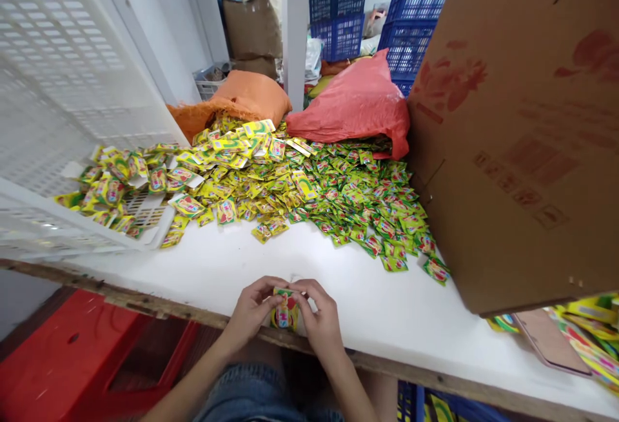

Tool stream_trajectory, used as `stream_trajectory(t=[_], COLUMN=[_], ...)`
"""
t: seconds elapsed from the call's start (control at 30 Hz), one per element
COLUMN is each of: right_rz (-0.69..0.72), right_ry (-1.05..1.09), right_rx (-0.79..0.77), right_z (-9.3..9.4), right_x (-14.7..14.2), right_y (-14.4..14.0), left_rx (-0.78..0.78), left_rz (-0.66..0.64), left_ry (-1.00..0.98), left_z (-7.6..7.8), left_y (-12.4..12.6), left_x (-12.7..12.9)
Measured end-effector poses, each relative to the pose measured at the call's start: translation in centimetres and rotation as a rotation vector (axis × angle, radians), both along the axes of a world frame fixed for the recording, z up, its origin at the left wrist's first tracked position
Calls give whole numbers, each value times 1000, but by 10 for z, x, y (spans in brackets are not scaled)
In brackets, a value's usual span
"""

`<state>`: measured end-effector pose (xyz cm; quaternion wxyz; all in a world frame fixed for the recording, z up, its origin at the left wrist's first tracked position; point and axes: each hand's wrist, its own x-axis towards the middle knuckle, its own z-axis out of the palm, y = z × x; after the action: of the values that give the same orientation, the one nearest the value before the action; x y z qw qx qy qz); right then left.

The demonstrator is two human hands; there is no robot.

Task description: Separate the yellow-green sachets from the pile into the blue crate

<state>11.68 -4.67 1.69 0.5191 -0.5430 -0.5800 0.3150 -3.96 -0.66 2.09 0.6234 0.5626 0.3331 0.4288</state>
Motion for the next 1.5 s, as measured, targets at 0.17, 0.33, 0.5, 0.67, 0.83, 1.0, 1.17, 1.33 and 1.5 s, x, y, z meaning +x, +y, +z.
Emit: stream_trajectory(t=[0.17,0.33,0.5,0.67,0.83,1.0,1.17,1.33,1.5], right_rz=[6,-67,-40,-84,-70,-62,-45,-61,-132], right_ry=[-3,108,74,45,17,5,75,136,249], right_rx=[-3,-103,-104,-34,-95,-148,-123,-114,-98], right_z=[6,14,14,7,16,22,14,5,0], right_x=[-4,-10,-9,-12,-12,-8,-8,-12,-21], right_y=[-6,-6,-5,-8,-6,-3,-12,-19,-19], left_rx=[74,67,99,98,69,25,51,13,-23], left_rz=[46,119,129,142,184,167,132,102,156], left_ry=[98,127,129,142,170,198,126,101,19], left_z=[8,10,6,2,8,18,10,3,2], left_y=[-5,-6,-6,-10,-7,-5,-8,-12,-17], left_x=[-2,6,4,4,8,9,1,-2,4])
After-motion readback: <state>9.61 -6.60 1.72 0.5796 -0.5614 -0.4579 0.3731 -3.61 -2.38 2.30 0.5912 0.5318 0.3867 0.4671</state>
